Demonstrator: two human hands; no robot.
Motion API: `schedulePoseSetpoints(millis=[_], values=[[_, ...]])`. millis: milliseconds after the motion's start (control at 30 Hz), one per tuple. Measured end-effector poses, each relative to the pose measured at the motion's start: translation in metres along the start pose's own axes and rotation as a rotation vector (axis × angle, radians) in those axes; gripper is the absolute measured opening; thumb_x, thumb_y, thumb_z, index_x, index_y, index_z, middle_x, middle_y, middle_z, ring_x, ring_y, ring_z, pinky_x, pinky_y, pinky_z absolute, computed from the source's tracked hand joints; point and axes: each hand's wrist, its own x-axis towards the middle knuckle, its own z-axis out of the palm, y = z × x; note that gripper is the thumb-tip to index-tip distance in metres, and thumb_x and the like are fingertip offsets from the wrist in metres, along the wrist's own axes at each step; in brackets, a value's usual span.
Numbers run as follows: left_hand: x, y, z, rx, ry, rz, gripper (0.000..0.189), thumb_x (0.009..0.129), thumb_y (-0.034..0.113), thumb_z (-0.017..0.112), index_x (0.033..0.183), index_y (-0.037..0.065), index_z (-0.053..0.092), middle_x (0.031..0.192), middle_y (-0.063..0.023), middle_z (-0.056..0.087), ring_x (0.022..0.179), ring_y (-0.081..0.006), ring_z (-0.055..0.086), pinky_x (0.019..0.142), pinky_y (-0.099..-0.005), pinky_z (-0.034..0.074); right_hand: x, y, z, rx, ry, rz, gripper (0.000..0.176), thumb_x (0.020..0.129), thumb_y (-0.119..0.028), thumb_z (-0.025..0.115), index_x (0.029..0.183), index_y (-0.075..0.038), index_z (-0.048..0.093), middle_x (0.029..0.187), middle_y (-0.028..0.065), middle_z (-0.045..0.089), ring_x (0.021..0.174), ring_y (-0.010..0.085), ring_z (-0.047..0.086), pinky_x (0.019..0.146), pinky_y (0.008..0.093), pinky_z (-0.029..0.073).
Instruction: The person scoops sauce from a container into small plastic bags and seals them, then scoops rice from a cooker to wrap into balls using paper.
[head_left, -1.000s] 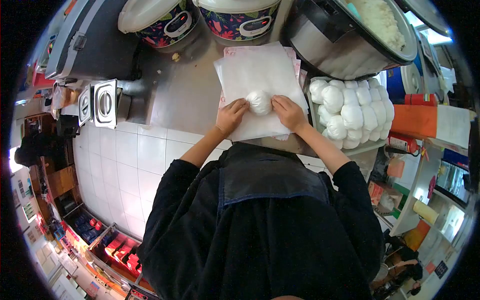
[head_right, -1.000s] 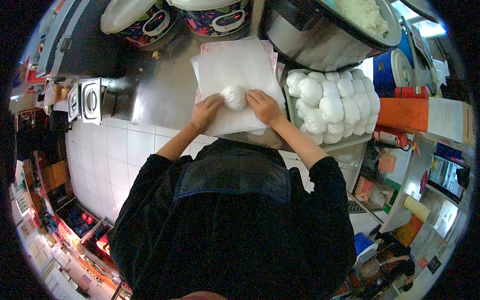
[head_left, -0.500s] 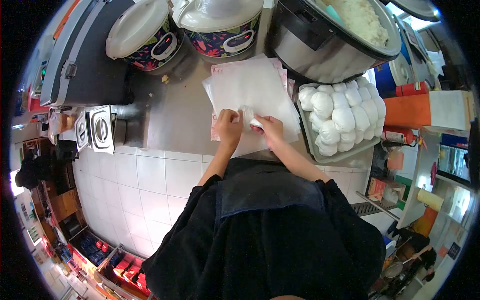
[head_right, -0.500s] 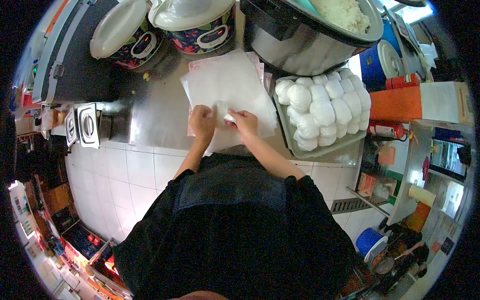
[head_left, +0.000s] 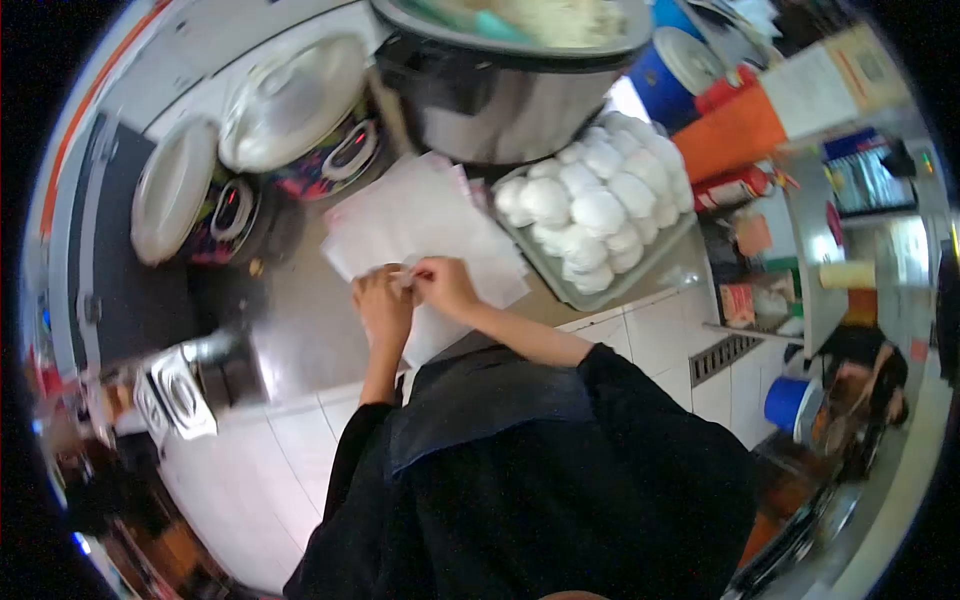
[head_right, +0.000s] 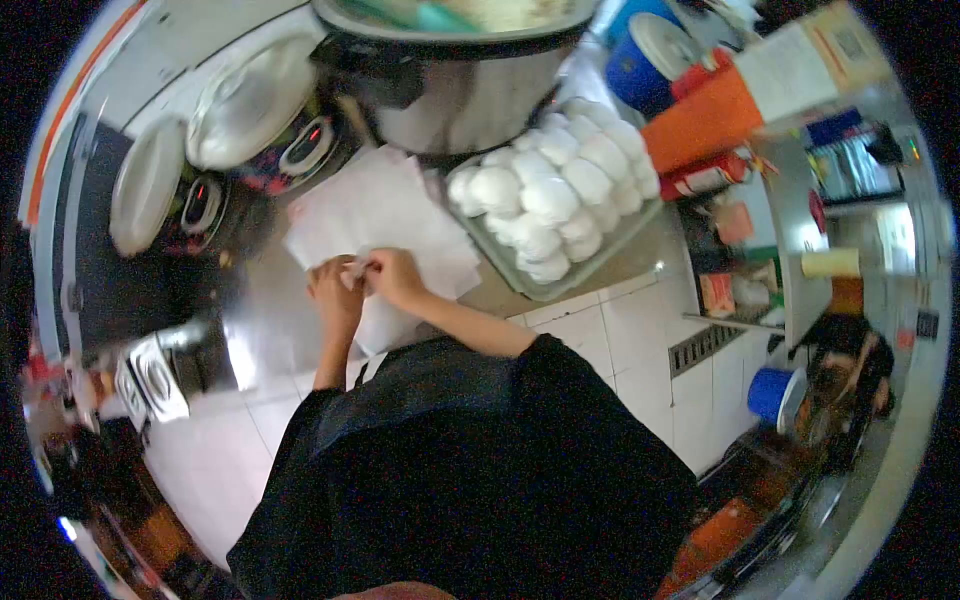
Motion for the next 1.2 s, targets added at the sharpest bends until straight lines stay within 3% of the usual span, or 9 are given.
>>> schedulePoseSetpoints(millis=[100,300,500,567,633,800,967,1033,1200], values=[[0.001,-0.04,0.034,-0.203,0.115,0.117,0.05,0.075,0.022,0.061,0.121,0.007,0.045,0.116,-0.0186,0.048,0.098,-0.0335,0.049,0.088,-0.0403,0.037,-0.002,-0.011,0.004,-0.336,0.156,-0.322,0.011,0.068,-0.008,0.063,0.078,-0.007,0.06,0.087,0.0059,0.057,0.087,0.0266,0.053,0.07,0.0388,0.046],[0.003,-0.039,0.025,-1.139,-0.383,-0.576,0.053,0.081,0.018,0.049,0.129,0.003,0.032,0.114,-0.0153,0.049,0.102,-0.0233,0.049,0.084,-0.0376,0.044,-0.02,0.004,0.015,-0.683,0.135,-0.522,0.027,0.068,-0.02,0.066,0.09,-0.005,0.057,0.097,0.0104,0.057,0.097,0.0306,0.049,0.077,0.0409,0.045],[0.027,-0.013,0.005,-1.413,-0.445,-0.336,0.053,0.083,0.02,0.044,0.131,0.002,0.031,0.115,-0.0153,0.051,0.1,-0.0224,0.051,0.087,-0.0365,0.041,0.021,0.0,-0.036,-0.311,-0.141,0.127,0.052,0.072,-0.024,0.069,0.112,0.001,0.049,0.097,0.0121,0.06,0.088,0.0252,0.059,0.075,0.0339,0.047],[0.026,-0.009,0.016,-1.252,-0.431,-0.301,0.054,0.085,0.027,0.045,0.132,0.004,0.03,0.123,-0.0176,0.046,0.11,-0.0294,0.046,0.093,-0.0398,0.036,0.028,0.027,-0.064,0.306,-0.034,0.206,0.046,0.075,-0.023,0.068,0.11,0.002,0.053,0.09,0.0061,0.062,0.084,0.0186,0.059,0.073,0.0314,0.047],[0.015,-0.002,0.036,-0.231,-0.011,-0.002,0.059,0.087,0.038,0.045,0.135,0.008,0.029,0.134,-0.0194,0.035,0.123,-0.0378,0.031,0.099,-0.0475,0.027,0.008,-0.026,-0.137,0.737,0.331,0.285,0.04,0.074,-0.03,0.067,0.099,0.001,0.06,0.097,0.0081,0.062,0.084,0.0152,0.058,0.077,0.0317,0.045],[0.006,-0.019,0.056,0.325,-0.09,0.175,0.071,0.083,0.053,0.042,0.14,0.015,0.023,0.146,-0.0137,0.012,0.134,-0.0375,0.004,0.103,-0.0557,0.005,0.009,0.029,-0.34,0.46,0.853,0.21,0.037,0.081,-0.023,0.064,0.108,0.0,0.055,0.104,0.0069,0.058,0.098,0.0156,0.055,0.08,0.0293,0.047],[0.021,-0.034,0.047,0.267,-0.146,0.292,0.069,0.083,0.051,0.044,0.139,0.016,0.024,0.147,-0.0092,0.012,0.135,-0.0333,0.004,0.104,-0.0551,0.004,0.034,0.066,-0.365,0.544,1.033,0.188,0.04,0.08,-0.035,0.062,0.105,-0.003,0.058,0.104,0.0115,0.055,0.099,0.0218,0.052,0.081,0.0346,0.045],[0.023,-0.031,0.042,0.249,-0.136,0.327,0.069,0.082,0.046,0.049,0.139,0.017,0.024,0.146,-0.0105,0.014,0.135,-0.0337,0.006,0.104,-0.0554,0.006,0.037,0.082,-0.35,-0.965,1.05,0.312,0.044,0.079,-0.045,0.059,0.105,-0.01,0.059,0.109,0.0181,0.049,0.098,0.0309,0.047,0.08,0.0435,0.041],[0.024,-0.038,0.043,0.192,-0.174,0.274,0.07,0.082,0.046,0.05,0.138,0.013,0.024,0.146,-0.0101,0.014,0.135,-0.0331,0.005,0.104,-0.0545,0.006,0.038,0.072,-0.354,-1.077,1.075,0.162,0.038,0.084,-0.042,0.051,0.109,-0.015,0.059,0.108,0.0185,0.051,0.105,0.0356,0.043,0.085,0.0468,0.038]])
